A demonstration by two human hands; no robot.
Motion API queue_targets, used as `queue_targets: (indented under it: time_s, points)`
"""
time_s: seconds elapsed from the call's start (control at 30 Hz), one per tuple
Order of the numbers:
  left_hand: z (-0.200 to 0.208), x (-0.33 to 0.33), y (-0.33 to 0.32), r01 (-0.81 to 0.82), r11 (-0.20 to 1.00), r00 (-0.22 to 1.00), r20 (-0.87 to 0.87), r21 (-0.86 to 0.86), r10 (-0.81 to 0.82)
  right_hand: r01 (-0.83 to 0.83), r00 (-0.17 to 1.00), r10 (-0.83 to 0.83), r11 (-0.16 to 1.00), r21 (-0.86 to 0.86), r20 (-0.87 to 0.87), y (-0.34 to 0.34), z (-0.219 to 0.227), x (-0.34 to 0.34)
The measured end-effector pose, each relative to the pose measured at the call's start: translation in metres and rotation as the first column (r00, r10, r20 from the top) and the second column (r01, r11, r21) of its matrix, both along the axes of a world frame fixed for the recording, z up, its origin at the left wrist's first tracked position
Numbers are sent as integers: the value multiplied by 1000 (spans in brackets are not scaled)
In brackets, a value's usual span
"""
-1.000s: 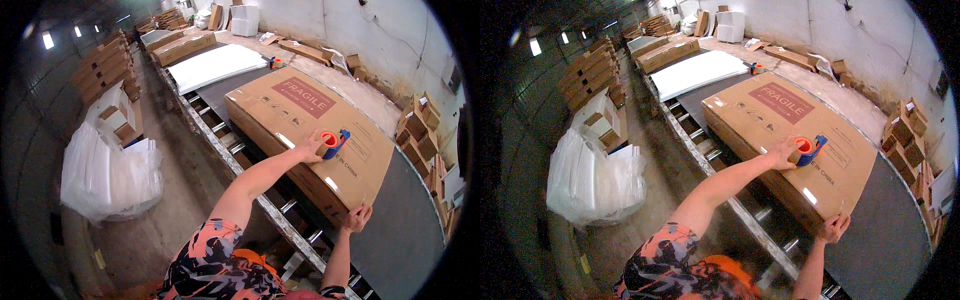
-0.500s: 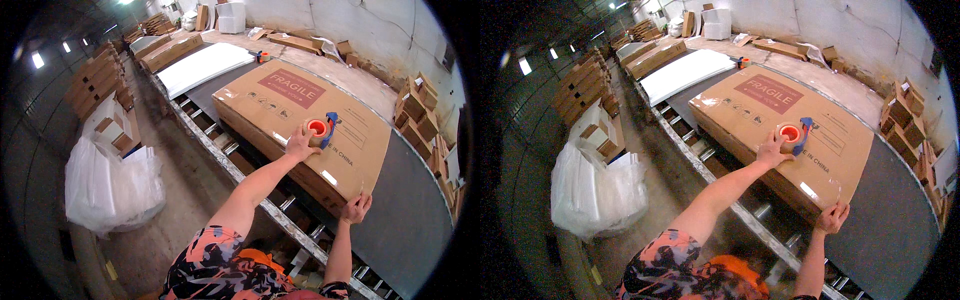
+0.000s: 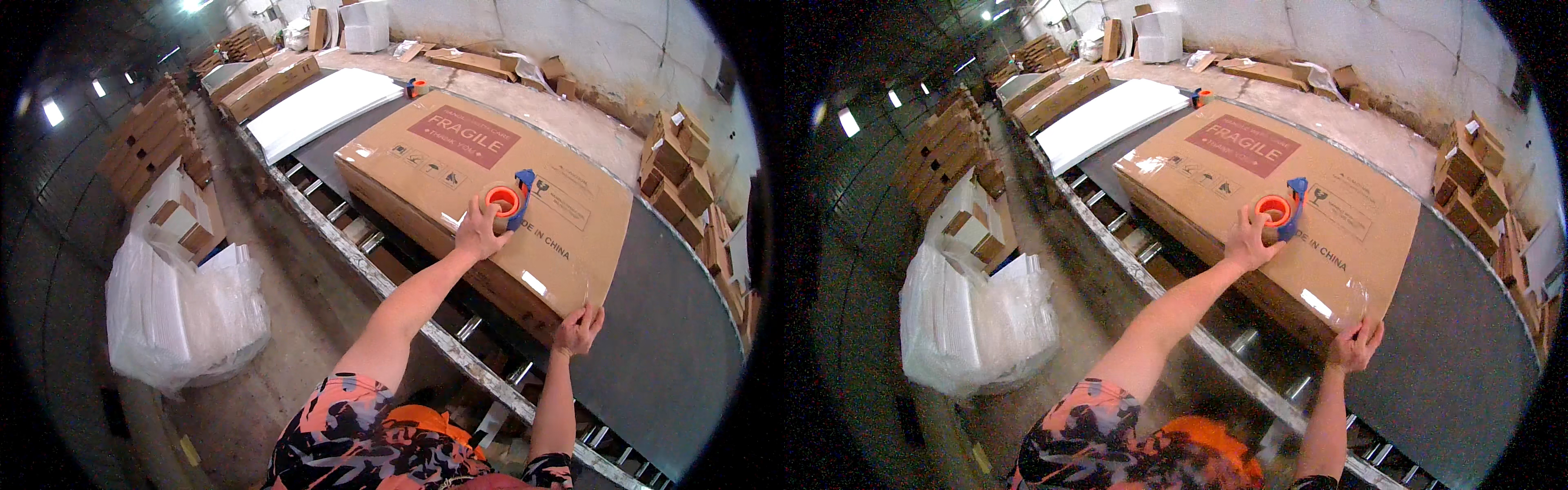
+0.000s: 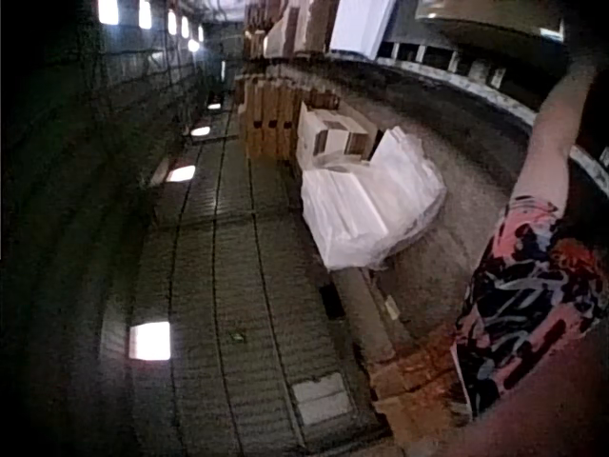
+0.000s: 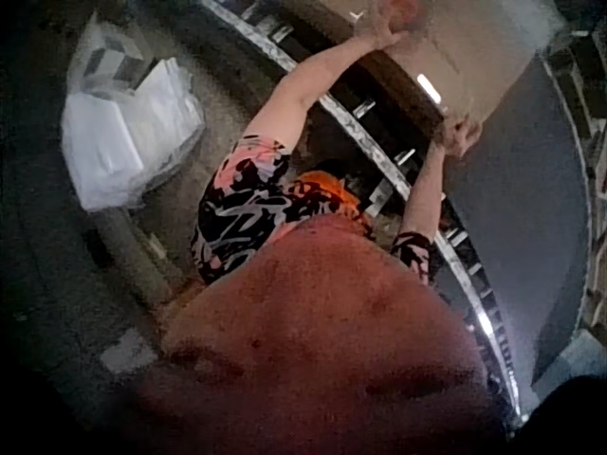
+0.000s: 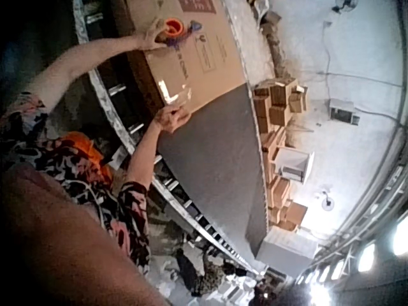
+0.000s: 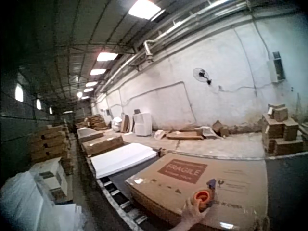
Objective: The person places white foam sheets into a cardboard box on a conveyor belt, folds the flaps, and seals the box using a handheld tape dispenser. The process is repeated for multiple boxes throughout the clip.
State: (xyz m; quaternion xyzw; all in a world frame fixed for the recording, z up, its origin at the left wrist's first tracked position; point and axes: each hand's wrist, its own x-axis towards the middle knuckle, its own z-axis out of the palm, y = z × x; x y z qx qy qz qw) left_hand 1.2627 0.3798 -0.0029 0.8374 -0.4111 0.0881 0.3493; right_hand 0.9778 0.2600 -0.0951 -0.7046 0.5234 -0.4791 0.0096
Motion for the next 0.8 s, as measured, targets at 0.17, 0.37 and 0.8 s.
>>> queue_targets:
  time_s: [0.17,0.37,0.8]
  points:
    - [2,-1,-14,0,1000,999,-51,15,0,44,999,-44,998,-35,14,-2,1,-2]
    - [19,-1,-5,284,927,957,4,-244,-292,63,994,-75,987,-149,-80,1,-5,19]
    - [-8,17,4,132,919,969,-149,-371,-199,-500,816,569,598,626,108,59,61,-122]
